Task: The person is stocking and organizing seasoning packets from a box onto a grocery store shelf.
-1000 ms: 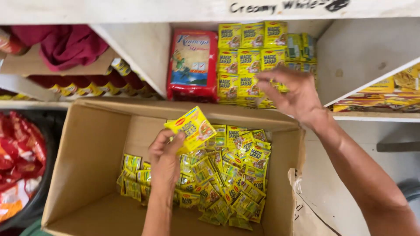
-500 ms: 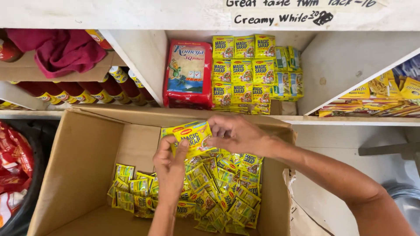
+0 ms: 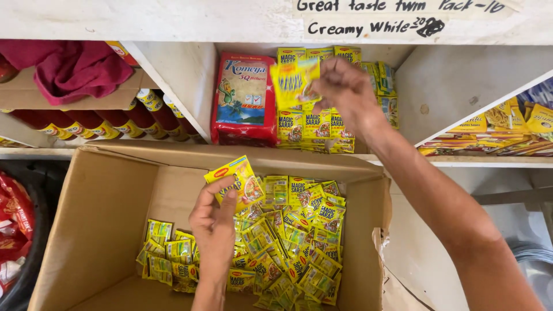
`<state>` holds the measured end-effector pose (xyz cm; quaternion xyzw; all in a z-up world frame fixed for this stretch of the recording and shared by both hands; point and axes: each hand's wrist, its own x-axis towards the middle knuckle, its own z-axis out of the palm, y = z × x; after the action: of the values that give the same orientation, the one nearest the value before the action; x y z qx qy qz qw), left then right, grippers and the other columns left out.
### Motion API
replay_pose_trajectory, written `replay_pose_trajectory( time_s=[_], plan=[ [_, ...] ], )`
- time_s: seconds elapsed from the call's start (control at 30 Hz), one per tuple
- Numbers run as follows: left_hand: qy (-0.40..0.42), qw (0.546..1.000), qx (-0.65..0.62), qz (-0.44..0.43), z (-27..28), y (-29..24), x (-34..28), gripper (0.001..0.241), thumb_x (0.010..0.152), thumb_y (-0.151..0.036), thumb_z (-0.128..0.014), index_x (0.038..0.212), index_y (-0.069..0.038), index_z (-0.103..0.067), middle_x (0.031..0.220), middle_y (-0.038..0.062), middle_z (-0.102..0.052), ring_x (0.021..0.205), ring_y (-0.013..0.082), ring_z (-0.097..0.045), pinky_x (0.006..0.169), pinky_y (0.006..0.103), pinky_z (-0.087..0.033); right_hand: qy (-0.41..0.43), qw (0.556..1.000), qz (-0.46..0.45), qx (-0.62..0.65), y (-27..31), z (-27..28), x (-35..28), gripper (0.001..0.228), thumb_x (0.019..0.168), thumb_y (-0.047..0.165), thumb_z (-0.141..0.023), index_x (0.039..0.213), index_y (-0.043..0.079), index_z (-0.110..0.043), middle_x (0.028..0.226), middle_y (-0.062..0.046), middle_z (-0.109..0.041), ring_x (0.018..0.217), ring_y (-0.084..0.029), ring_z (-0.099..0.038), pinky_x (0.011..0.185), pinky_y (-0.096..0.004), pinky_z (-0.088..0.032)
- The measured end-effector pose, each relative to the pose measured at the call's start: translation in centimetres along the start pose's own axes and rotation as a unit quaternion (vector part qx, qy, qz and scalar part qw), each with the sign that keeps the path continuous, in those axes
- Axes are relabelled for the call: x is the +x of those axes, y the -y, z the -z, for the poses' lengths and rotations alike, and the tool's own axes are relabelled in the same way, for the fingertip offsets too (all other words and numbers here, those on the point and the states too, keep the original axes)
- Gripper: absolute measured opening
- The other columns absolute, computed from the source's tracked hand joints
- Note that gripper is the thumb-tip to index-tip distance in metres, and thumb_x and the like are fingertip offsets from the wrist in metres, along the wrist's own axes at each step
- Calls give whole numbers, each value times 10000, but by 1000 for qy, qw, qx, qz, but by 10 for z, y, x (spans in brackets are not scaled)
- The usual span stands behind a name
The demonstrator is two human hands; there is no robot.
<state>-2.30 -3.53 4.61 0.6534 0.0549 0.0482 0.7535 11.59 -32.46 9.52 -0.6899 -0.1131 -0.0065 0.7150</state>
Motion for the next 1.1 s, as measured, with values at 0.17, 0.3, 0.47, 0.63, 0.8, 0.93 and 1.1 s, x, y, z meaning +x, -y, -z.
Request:
replay_pose_trajectory(
  time_s=[0.17,0.3,0.47,0.63,0.8,0.93,1.1],
  plan=[
    [24,999,38,-1,-2,9,0,278,974,13,-621,1234,-28,-711,903,-52,-592,783,14,-478,692,172,-399,-79,995,-61,9,-58,23,48,109,1002,14,-617,1105,40,-591,1019,-68,-707,861,-150,-706,609,-310,-610],
    [34,997,46,42,-8,0,0,368,939,30,-626,1282,-70,-717,711,-114,-440,635,8,-314,560,176,-270,-185,958,-200,-88,-96,22,72,365,843,-70,-689,1149,71,-551,945,-97,-621,784,-183,-687,578,-352,-625],
    [42,998,33,28,-6,3,0,363,956,28,-618,1292,-67,-718,747,-118,-452,671,4,-334,606,161,-307,-221,915,-258,-219,-132,27,85,495,748,-56,-753,1171,108,-553,958,-83,-638,730,-180,-668,456,-332,-557],
    [39,999,29,17,-3,3,0,365,957,30,-628,1296,-68,-721,759,-118,-426,688,5,-337,627,155,-319,-216,898,-272,-270,-151,30,93,476,723,-31,-811,1127,46,-571,829,-95,-664,567,-171,-607,401,-329,-417],
    [42,999,26,17,-4,6,0,378,939,45,-638,1288,-74,-721,743,-113,-441,669,12,-340,612,158,-319,-230,921,-272,-157,-186,41,104,440,740,-88,-729,1130,30,-561,764,-96,-622,482,-136,-536,358,-316,-320],
    [46,998,22,27,-5,2,0,377,942,48,-633,1287,-73,-725,733,-113,-415,660,13,-324,598,163,-301,-208,937,-259,-110,-193,41,105,422,751,-96,-713,1123,11,-546,763,-124,-626,459,-166,-524,347,-326,-323],
    [55,998,38,13,-6,-2,0,377,944,56,-632,1287,-74,-723,728,-119,-414,655,4,-327,591,166,-301,-172,938,-175,-244,-178,31,97,363,718,-66,-713,1074,-7,-678,841,-68,-668,594,-161,-697,475,-307,-561]
  ],
)
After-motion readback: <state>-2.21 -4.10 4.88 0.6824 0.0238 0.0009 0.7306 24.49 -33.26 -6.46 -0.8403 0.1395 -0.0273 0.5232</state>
